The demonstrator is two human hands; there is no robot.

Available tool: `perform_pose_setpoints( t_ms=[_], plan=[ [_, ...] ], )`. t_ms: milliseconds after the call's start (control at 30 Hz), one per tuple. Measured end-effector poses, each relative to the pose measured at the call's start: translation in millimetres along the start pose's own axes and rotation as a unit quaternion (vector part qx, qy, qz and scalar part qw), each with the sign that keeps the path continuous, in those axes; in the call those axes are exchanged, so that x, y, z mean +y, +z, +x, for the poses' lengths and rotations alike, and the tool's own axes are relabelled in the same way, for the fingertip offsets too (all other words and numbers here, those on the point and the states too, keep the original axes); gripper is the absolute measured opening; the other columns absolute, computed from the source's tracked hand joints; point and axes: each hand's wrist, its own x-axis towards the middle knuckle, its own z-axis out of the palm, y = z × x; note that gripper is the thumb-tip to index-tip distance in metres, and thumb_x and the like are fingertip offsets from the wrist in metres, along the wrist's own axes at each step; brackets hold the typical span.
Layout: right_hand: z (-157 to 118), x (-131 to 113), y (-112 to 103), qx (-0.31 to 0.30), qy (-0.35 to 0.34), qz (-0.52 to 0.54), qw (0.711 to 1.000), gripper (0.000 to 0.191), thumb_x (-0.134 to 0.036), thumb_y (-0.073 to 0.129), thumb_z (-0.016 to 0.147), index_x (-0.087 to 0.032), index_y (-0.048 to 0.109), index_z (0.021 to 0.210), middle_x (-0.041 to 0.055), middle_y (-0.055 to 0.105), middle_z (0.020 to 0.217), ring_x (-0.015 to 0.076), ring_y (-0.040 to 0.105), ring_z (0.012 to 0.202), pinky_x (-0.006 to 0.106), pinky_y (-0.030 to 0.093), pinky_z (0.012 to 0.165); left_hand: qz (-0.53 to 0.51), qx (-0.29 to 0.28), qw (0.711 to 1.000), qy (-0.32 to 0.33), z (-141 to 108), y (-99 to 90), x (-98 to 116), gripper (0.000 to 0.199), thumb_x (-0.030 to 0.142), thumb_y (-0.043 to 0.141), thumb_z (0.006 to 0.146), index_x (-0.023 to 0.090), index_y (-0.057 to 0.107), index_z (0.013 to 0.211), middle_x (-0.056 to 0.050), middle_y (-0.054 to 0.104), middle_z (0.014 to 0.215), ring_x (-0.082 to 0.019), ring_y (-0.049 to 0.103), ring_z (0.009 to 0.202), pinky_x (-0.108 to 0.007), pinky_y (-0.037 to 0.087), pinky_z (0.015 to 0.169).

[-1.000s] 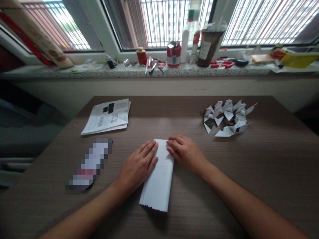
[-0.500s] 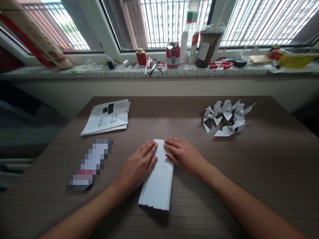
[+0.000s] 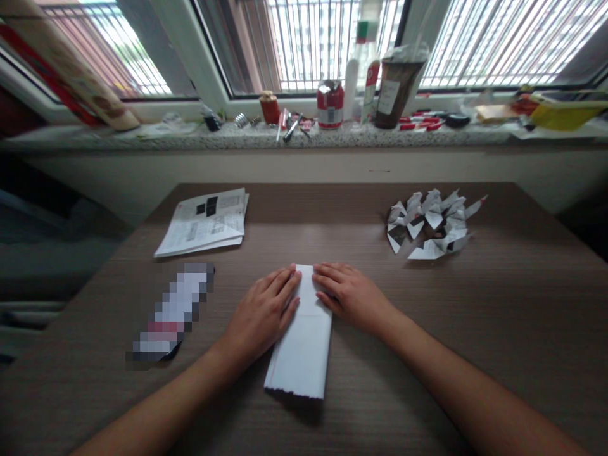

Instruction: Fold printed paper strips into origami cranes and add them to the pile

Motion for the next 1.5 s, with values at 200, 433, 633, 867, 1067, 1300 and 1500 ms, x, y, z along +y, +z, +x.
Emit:
perform_pose_setpoints(
  t_ms=[200, 433, 633, 867, 1067, 1300, 1500],
  plan=[
    [-0.3, -0.6, -0.4, -0.001, 0.000, 0.001, 1.000, 0.040, -0.028, 0.058, 0.103, -0.024, 0.063, 0.142, 0.0125, 0.063, 0.147, 0.0297, 0.059, 0.137, 0.057, 0.049, 0.113, 0.006, 0.006, 1.000, 0.009, -2.2, 2.9, 0.3, 0.047, 0.030, 0.049, 0.107, 0.013, 0.050, 0.151, -0.014, 0.055, 0.154, -0.031, 0.053, 0.138, -0.048, 0.047, 0.114],
    [-0.3, -2.2, -1.2, 0.007, 0.002, 0.006, 1.000, 0.040, -0.027, 0.059, 0.102, -0.025, 0.063, 0.142, 0.0119, 0.063, 0.147, 0.0297, 0.059, 0.137, 0.057, 0.049, 0.113, -0.004, 0.003, 1.000, 0.006, -0.7, 2.3, 1.2, 0.047, 0.028, 0.049, 0.106, 0.013, 0.050, 0.150, -0.014, 0.054, 0.155, -0.030, 0.053, 0.139, -0.048, 0.047, 0.114],
    [-0.2, -2.9, -1.6, -0.001, 0.002, -0.003, 1.000, 0.039, -0.028, 0.057, 0.103, -0.024, 0.063, 0.142, 0.0118, 0.063, 0.148, 0.0292, 0.058, 0.137, 0.055, 0.049, 0.114, -0.006, 0.000, 1.000, 0.004, 0.7, 0.7, 1.0, 0.047, 0.028, 0.052, 0.105, 0.011, 0.052, 0.149, -0.015, 0.054, 0.155, -0.031, 0.054, 0.139, -0.048, 0.046, 0.116],
    [-1.6, 0.0, -2.2, -0.016, 0.009, 0.014, 1.000, 0.042, -0.031, 0.055, 0.105, -0.024, 0.059, 0.146, 0.0119, 0.059, 0.151, 0.0284, 0.055, 0.141, 0.057, 0.044, 0.118, -0.015, -0.001, 1.000, 0.011, 1.3, 0.8, 0.2, 0.047, 0.027, 0.051, 0.105, 0.011, 0.050, 0.149, -0.016, 0.051, 0.157, -0.029, 0.051, 0.142, -0.047, 0.046, 0.118],
    [-4.4, 4.0, -1.4, -0.027, 0.013, 0.031, 0.999, 0.044, -0.034, 0.052, 0.107, -0.024, 0.056, 0.149, 0.0109, 0.055, 0.156, 0.0264, 0.050, 0.145, 0.055, 0.041, 0.121, -0.022, -0.012, 1.000, 0.007, 0.2, 0.8, 1.0, 0.048, 0.027, 0.048, 0.106, 0.011, 0.048, 0.152, -0.016, 0.049, 0.159, -0.029, 0.048, 0.146, -0.046, 0.046, 0.119],
    [-3.8, 3.2, 0.6, -0.024, 0.007, 0.017, 1.000, 0.044, -0.034, 0.054, 0.105, -0.021, 0.058, 0.148, 0.0129, 0.057, 0.154, 0.0284, 0.053, 0.143, 0.055, 0.043, 0.120, -0.012, -0.001, 1.000, 0.005, -1.9, 7.7, 2.0, 0.049, 0.027, 0.045, 0.107, 0.009, 0.047, 0.152, -0.017, 0.048, 0.159, -0.029, 0.047, 0.147, -0.044, 0.043, 0.121],
    [-4.5, 2.4, 1.3, -0.020, 0.002, -0.001, 1.000, 0.044, -0.034, 0.052, 0.106, -0.024, 0.057, 0.149, 0.0113, 0.057, 0.154, 0.0280, 0.052, 0.143, 0.056, 0.043, 0.119, -0.017, -0.006, 1.000, 0.001, -0.2, 3.0, 2.4, 0.048, 0.026, 0.049, 0.105, 0.010, 0.049, 0.151, -0.017, 0.052, 0.156, -0.030, 0.051, 0.143, -0.045, 0.045, 0.119]
  ],
)
